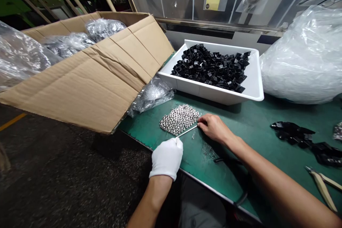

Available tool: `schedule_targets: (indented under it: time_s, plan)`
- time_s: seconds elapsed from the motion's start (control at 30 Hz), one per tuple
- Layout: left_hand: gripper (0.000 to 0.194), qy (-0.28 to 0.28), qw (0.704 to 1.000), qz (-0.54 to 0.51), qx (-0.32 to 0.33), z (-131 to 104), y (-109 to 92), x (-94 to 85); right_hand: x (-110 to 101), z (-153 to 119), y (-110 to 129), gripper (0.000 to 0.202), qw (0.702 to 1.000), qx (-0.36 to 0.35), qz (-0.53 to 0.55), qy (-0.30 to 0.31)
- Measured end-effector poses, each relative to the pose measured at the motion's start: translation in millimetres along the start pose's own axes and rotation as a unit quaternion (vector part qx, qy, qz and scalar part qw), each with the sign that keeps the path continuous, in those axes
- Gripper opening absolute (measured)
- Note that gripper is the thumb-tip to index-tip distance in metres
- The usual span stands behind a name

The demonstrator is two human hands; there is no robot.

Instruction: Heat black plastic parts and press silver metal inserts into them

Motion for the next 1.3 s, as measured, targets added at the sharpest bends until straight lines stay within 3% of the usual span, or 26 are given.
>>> schedule_targets:
  time_s: [0.23,0.37,1.07,1.3]
  plan:
    - [0.048,0.033,0.999,-0.009,-0.024,-4.8,4.1,3.3,-6.2,4.9,-1.2,0.035,0.995,0.065,-0.051,-0.052]
    - [0.046,0.045,0.999,-0.004,-0.018,-5.3,2.4,2.7,-5.7,7.2,-1.3,0.036,0.992,0.086,-0.074,-0.060]
    - [0.049,0.028,0.999,-0.017,-0.033,-6.9,5.9,5.7,2.5,10.2,8.1,0.028,0.993,0.028,-0.107,-0.041]
    - [0.043,0.041,0.999,-0.002,-0.014,-7.4,2.6,6.8,-3.7,-10.2,8.0,0.018,0.997,0.001,-0.083,0.002]
Point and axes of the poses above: each hand's wrist, its own z-axis towards the middle knuckle, its own x-axis out of the palm, y = z × x, the point moved 10 cm from there along z, towards the middle knuckle, and after that the axes turned 9 degrees about -y, right-handed, at the moved point
